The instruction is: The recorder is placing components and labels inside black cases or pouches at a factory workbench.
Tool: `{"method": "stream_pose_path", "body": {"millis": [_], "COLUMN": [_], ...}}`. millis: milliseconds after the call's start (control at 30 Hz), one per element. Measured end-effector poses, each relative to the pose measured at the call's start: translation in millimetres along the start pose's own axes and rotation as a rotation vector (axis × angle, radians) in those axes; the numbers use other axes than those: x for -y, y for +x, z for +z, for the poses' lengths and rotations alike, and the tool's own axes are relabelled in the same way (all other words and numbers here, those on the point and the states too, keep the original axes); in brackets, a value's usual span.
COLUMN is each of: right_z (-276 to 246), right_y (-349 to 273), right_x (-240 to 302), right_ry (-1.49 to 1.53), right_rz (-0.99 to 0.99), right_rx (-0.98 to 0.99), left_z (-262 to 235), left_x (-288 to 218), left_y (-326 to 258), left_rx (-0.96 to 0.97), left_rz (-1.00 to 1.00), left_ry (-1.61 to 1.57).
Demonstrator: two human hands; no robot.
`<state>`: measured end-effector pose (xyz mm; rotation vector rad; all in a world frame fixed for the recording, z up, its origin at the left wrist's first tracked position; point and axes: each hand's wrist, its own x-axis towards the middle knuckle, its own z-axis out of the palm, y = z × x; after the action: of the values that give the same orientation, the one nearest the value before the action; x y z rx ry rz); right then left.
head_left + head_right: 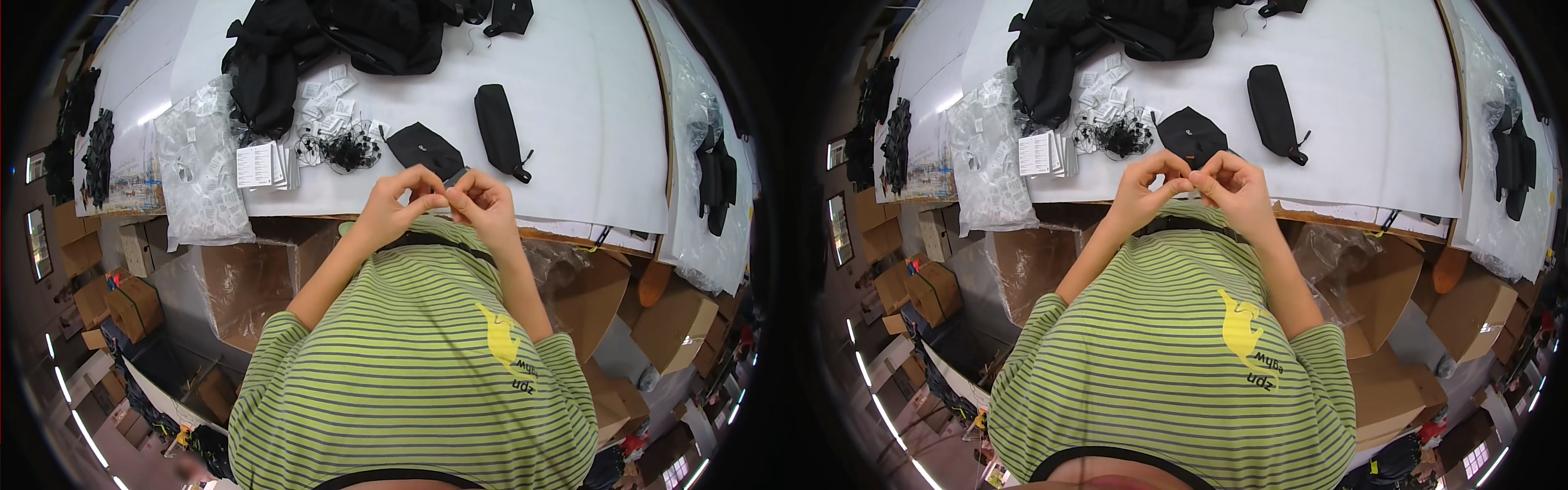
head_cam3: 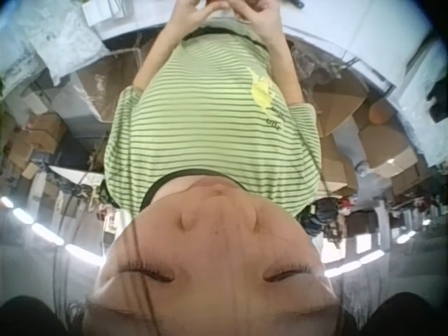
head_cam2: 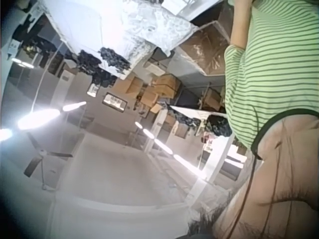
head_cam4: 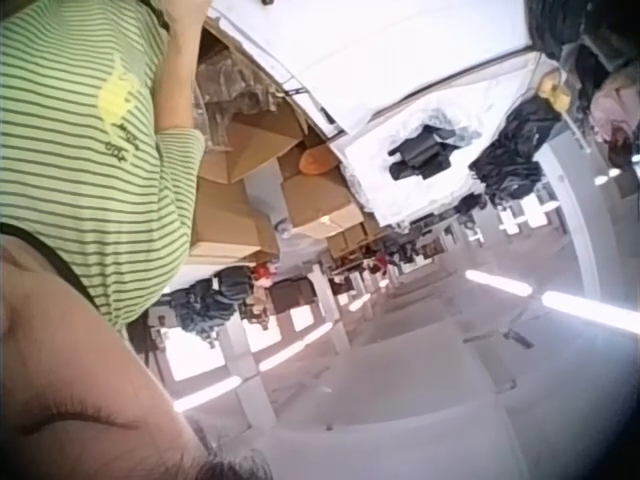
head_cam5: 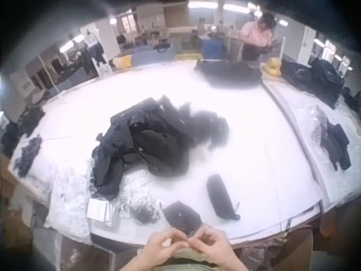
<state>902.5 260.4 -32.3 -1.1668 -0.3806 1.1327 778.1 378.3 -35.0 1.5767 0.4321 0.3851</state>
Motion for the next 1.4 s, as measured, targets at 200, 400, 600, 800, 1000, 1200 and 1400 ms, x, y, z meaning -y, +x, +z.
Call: {"method": "stream_pose_path", "body": {"millis": [200, 400, 600, 800, 1000, 1200, 1400], "right_z": [-22.9, -50.8, -36.9, -23.3, -12.2, -3.4, -2.9], "right_y": [60.1, 58.4, 31.2, 8.7, -1.2, -8.2, -7.8], "right_x": [-28.9, -87.4, -23.3, 14.5, 23.4, 29.1, 28.8], "right_ry": [-1.024, -1.43, -1.025, -1.056, -0.99, -0.897, -0.679], "right_rz": [-0.266, -0.326, -0.18, -0.219, -0.404, -0.371, -0.214], "right_rx": [0.046, 0.067, 0.089, 0.007, -0.131, -0.08, 0.039], "left_z": [26.3, 24.2, -5.2, -8.9, -10.7, -14.2, -18.3], "left_x": [-5.2, -4.4, 37.5, 33.9, 14.9, 0.9, -7.1], "left_y": [-5.6, -8.3, -1.2, 0.4, -1.1, -5.4, -10.5], "left_rx": [0.314, 0.458, 0.034, -0.016, 0.085, 0.034, 0.019], "left_rz": [-0.115, -0.054, 0.217, 0.432, 0.542, 0.635, 0.68], "left_ry": [0.327, 0.409, 0.81, 0.942, 0.873, 0.971, 0.947]}}
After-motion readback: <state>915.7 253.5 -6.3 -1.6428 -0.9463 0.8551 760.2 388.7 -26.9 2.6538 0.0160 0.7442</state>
